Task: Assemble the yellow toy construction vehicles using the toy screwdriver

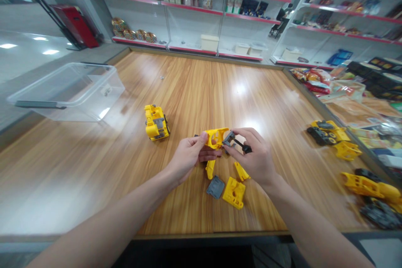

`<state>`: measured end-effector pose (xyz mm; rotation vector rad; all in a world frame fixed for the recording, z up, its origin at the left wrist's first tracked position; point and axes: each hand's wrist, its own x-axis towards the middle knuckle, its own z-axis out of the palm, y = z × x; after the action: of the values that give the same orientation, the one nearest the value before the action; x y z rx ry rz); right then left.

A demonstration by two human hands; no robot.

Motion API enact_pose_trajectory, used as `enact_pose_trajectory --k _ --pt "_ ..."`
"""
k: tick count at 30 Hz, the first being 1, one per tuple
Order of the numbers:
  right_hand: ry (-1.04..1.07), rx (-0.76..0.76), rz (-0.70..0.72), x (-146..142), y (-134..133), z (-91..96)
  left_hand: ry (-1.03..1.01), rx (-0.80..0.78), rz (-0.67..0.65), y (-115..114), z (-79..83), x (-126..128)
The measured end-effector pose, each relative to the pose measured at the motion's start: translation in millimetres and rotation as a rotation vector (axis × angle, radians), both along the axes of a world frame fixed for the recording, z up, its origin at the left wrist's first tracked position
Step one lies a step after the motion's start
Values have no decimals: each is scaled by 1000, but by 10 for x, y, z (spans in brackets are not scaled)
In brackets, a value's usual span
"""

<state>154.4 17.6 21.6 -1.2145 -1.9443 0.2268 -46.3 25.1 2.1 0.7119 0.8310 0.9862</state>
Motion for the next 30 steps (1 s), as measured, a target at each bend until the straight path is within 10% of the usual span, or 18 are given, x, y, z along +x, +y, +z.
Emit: enact_pose_trajectory --k 30 --pt "33 -198 4 -5 20 -45 241 295 -27 -64 82 -4"
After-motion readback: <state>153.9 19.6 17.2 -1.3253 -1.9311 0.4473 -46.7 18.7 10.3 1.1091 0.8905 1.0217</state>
